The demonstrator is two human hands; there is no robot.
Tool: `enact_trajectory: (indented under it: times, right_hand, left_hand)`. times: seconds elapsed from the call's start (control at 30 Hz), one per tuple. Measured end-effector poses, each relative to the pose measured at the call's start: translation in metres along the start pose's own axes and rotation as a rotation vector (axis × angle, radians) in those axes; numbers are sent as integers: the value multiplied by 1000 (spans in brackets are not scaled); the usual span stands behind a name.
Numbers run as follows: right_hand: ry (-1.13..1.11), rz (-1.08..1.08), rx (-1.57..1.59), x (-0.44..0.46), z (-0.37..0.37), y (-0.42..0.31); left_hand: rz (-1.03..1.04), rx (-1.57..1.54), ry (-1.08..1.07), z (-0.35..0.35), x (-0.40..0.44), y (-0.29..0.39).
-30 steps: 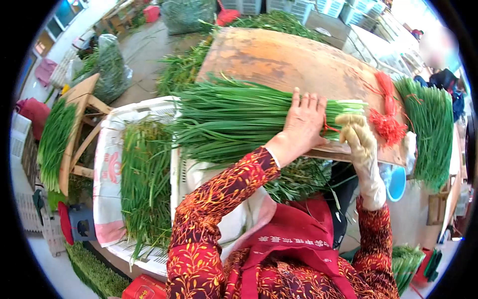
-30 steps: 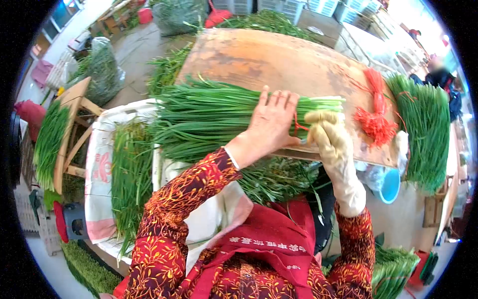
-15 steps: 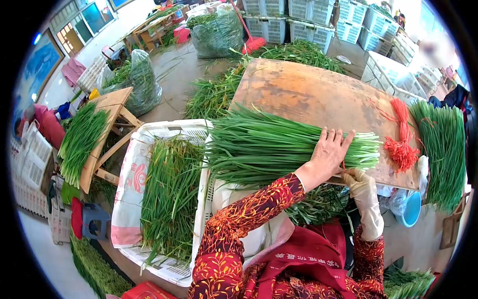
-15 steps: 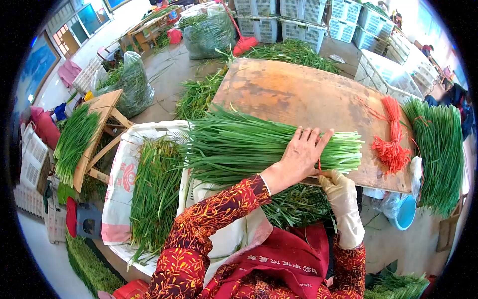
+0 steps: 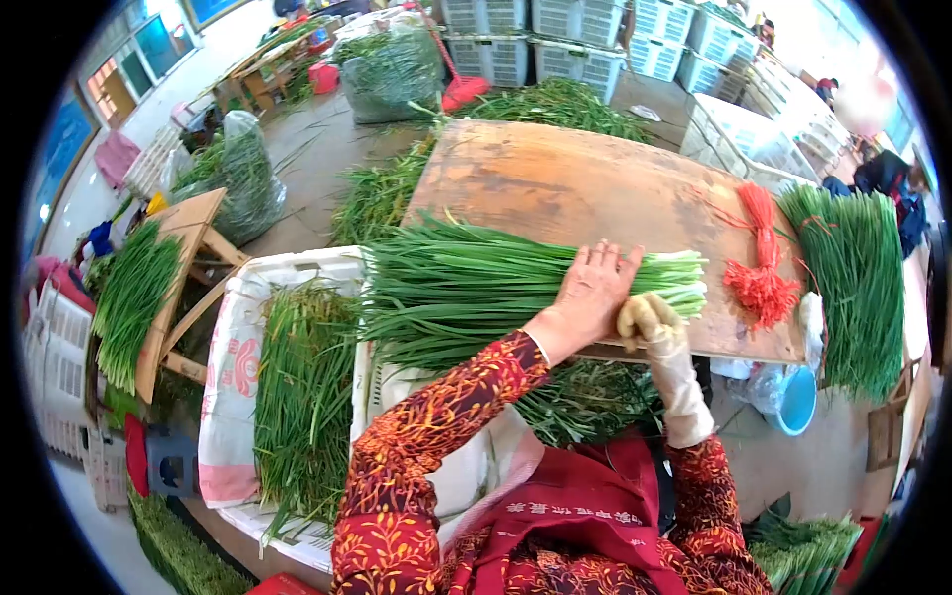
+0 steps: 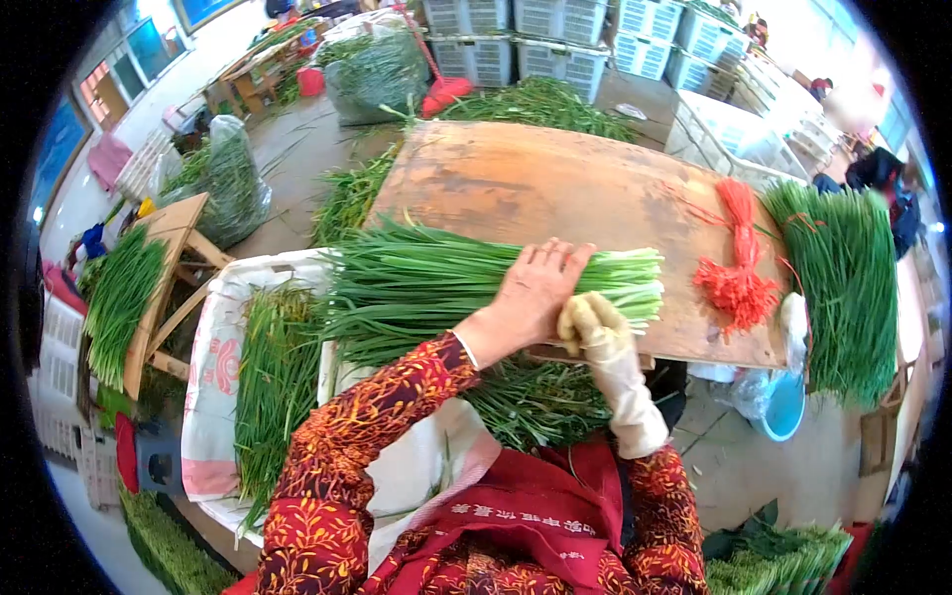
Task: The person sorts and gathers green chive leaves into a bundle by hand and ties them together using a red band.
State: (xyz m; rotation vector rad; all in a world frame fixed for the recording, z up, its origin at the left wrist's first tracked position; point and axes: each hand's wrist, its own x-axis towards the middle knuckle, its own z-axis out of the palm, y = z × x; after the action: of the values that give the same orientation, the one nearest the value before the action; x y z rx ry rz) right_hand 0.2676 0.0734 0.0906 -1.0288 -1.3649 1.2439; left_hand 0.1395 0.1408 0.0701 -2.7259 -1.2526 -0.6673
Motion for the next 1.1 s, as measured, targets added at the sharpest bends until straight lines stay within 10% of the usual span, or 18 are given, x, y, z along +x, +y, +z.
enact_trajectory:
  times: [0.27, 0.77, 0.93, 1.1]
  right_hand:
    - [171, -126, -695, -10, 27, -5]
    - [106, 201, 187, 40, 19, -28]
    - [-51, -398, -774, 16, -9, -57]
    - [-182, -284, -1284, 0, -52, -60]
  left_hand:
    - [6, 8, 34, 3, 4, -1]
    - [-110, 23, 40, -3, -11, 12]
    - [-22, 219, 73, 0, -26, 32]
    - [4, -88, 82, -35, -62, 52]
